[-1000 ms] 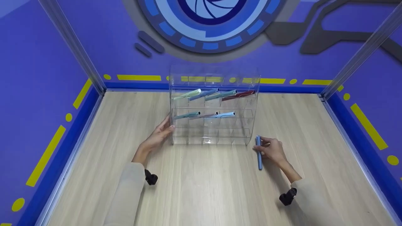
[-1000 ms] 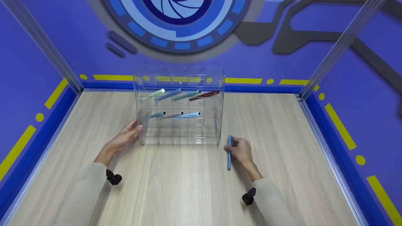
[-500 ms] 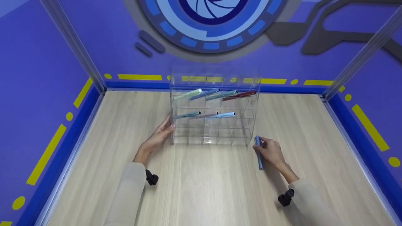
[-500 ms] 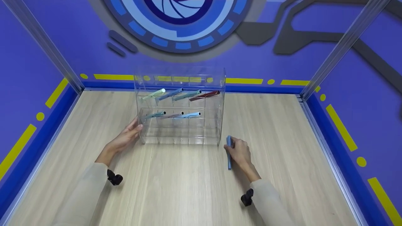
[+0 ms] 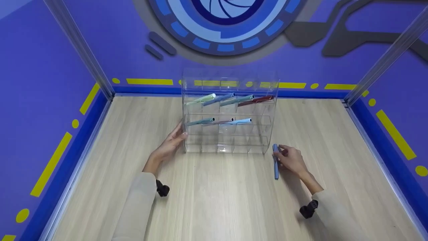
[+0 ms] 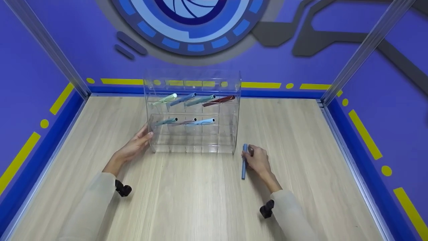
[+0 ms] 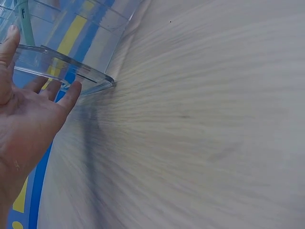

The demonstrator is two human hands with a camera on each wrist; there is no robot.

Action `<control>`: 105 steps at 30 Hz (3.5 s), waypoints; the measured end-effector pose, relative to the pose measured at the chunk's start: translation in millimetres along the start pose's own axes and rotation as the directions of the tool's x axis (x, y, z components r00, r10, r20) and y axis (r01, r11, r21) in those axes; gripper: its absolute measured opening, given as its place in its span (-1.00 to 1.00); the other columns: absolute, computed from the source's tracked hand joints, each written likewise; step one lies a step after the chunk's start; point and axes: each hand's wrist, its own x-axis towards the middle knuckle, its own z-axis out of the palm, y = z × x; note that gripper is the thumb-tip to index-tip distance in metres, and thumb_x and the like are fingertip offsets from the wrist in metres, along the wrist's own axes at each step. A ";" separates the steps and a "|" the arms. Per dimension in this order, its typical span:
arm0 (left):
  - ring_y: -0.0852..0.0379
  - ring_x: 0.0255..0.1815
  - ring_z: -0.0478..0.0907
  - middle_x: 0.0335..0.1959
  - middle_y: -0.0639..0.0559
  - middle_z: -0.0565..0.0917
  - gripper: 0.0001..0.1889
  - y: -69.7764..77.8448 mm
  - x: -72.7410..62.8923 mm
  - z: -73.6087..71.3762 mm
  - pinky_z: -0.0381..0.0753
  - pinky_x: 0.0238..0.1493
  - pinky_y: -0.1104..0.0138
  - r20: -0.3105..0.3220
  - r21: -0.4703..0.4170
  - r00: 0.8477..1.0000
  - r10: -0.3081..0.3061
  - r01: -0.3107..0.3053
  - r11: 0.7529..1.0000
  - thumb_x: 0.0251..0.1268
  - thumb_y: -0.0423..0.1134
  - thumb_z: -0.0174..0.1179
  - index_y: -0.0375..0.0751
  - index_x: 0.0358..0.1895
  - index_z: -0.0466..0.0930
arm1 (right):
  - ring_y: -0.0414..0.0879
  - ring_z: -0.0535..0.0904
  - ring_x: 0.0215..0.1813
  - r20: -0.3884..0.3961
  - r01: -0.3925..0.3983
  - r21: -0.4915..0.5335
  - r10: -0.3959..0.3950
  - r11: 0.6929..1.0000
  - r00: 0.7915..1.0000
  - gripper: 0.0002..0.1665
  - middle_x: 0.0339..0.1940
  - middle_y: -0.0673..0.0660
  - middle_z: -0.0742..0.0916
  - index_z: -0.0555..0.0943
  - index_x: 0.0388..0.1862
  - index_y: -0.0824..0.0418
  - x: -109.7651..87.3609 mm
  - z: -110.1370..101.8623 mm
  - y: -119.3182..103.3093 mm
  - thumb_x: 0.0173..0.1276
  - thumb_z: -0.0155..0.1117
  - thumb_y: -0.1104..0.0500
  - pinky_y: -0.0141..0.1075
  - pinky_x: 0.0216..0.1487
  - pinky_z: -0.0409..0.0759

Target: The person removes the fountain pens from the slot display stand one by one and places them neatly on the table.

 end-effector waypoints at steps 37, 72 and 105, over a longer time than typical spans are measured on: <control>-0.03 0.75 -0.35 0.74 0.00 -0.33 -0.18 -3.9 0.9 -1.8 -0.18 0.73 0.02 -0.019 -0.014 1.000 -0.004 0.004 1.000 0.64 -0.05 0.02 0.16 0.69 -0.35 | -0.16 0.77 -0.07 0.004 0.201 0.496 -0.233 0.845 0.972 -0.33 0.30 0.32 0.61 0.37 0.52 0.25 14.5 1.4 -113.7 0.48 0.32 0.23 -0.21 -0.25 0.82; 0.03 0.75 -0.37 0.74 0.08 -0.31 -0.18 -7.6 1.9 1.1 -0.25 0.74 0.05 -0.023 -0.053 1.000 -0.002 0.001 0.999 0.62 -0.01 0.04 0.19 0.69 -0.31 | -0.17 0.80 -0.16 0.018 0.102 0.692 -0.158 0.715 0.987 -0.58 0.14 0.29 0.68 0.49 0.39 0.29 37.2 44.7 -138.3 0.61 0.07 0.32 -0.26 -0.20 0.82; 0.04 0.74 -0.42 0.73 0.05 -0.35 -0.16 -6.8 1.0 -0.4 -0.27 0.74 0.06 -0.017 -0.049 1.000 -0.021 0.020 0.999 0.63 -0.01 0.04 0.19 0.69 -0.36 | -0.04 0.71 0.10 -0.237 0.327 0.660 -0.226 0.676 0.945 -0.63 0.19 0.40 0.68 0.52 0.26 0.47 21.3 26.4 -132.6 0.52 0.11 0.47 -0.36 0.14 0.72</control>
